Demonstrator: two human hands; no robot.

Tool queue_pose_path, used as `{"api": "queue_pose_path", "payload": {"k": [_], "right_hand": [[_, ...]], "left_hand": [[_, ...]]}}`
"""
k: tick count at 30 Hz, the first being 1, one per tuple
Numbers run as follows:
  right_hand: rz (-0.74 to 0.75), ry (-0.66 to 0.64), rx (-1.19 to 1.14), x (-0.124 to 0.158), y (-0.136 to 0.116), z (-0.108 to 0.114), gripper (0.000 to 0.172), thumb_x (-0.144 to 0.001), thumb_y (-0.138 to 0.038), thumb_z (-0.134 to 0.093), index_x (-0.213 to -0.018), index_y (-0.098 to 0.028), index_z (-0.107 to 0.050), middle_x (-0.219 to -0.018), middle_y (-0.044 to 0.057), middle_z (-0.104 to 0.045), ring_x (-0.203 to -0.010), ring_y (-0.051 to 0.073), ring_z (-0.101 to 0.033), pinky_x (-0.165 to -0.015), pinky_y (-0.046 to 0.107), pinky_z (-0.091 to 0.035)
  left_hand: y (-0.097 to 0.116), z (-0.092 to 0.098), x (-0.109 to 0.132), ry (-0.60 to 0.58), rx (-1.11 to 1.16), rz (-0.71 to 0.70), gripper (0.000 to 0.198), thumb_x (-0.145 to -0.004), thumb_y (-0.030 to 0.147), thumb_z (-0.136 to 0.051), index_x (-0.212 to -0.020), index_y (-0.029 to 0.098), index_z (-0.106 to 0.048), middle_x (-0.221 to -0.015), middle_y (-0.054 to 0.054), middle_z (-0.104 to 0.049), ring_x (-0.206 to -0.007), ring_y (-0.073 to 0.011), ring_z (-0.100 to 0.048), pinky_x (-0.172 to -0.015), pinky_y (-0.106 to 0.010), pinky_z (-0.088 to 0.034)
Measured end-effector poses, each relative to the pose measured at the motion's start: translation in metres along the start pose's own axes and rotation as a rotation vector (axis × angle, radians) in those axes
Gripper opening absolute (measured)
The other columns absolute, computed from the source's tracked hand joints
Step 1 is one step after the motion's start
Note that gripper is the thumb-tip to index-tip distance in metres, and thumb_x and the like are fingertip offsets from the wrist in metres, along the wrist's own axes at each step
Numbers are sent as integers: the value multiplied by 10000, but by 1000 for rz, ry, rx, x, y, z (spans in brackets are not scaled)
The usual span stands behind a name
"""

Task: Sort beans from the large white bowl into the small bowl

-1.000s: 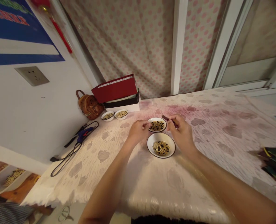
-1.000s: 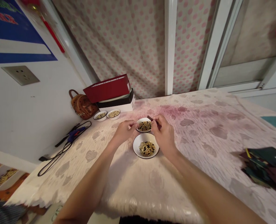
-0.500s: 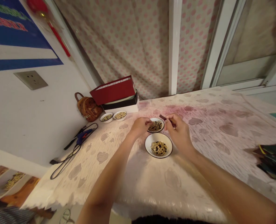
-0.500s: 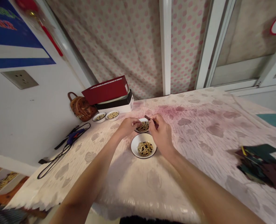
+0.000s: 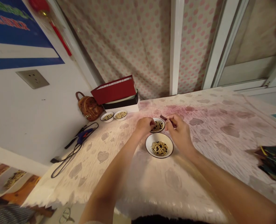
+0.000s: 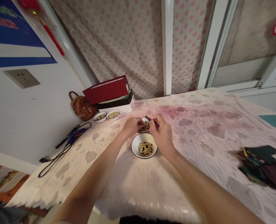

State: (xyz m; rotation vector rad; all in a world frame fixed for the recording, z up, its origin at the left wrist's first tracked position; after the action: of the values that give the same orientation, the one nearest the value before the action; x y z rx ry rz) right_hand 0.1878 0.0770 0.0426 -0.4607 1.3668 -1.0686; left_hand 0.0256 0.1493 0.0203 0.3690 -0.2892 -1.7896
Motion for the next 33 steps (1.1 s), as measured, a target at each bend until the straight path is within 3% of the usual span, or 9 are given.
{"api": "queue_pose_path", "payload": {"k": [2, 5, 8, 11, 17, 33], "right_hand": [[-7, -5, 2, 0, 0, 0, 65, -936, -290, -531, -919, -247, -577, -661, -32, -641, -633, 179, -625, -680, 318, -451], [-15, 2, -11, 0, 0, 1, 56, -936, -291, -536, -920, -250, -570, -660, -35, -641, -626, 179, -626, -674, 318, -450], [-12, -15, -26, 2, -4, -1, 53, -932, -293, -534, -906, -255, -560, -639, -40, -630, -603, 177, -617, -650, 314, -440], [-10, -76, -41, 5, -10, -7, 54, -930, -281, -518, -910, -256, -563, -647, -39, -635, -610, 173, -614, -632, 304, -431], [-13, -163, -38, 11, -16, -16, 81, -939, -294, -515, -937, -251, -584, -657, -42, -637, -625, 164, -613, -612, 286, -425], [75, -177, 69, 13, -23, -19, 88, -951, -312, -514, -952, -257, -582, -649, -37, -652, -579, 166, -619, -574, 278, -402]], "left_hand": [[-5, 2, 3, 46, 198, 11, 93, -845, 175, -716, -909, 171, -782, -981, -80, -794, -916, -204, -705, -862, -308, -524], [-9, 1, 15, 64, 724, 21, 80, -812, 181, -751, -877, 137, -759, -925, -80, -783, -860, -180, -702, -860, -311, -530], [-4, -4, 33, 15, 1207, 19, 270, -723, 293, -864, -909, 129, -759, -941, -75, -778, -863, -180, -700, -892, -346, -524], [3, -7, 46, -43, 1436, 40, 407, -633, 348, -941, -930, 129, -767, -947, -74, -770, -871, -175, -693, -898, -354, -509], [9, -2, 55, -69, 1499, 41, 387, -631, 339, -954, -900, 133, -765, -910, -57, -753, -850, -152, -675, -883, -331, -497], [10, 3, 56, -44, 1431, -36, 379, -672, 379, -928, -894, 125, -754, -916, -69, -751, -853, -159, -674, -884, -340, -509]]}}
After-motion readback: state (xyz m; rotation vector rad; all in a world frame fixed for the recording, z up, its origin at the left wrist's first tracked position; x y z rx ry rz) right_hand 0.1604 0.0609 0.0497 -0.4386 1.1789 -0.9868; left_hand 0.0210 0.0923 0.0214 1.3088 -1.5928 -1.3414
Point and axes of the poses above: each hand's wrist, its own x-axis away from the middle knuckle, its own z-axis out of the back of the hand, y = z × x, the point moved 9 cm from there along -x, towards the middle knuckle
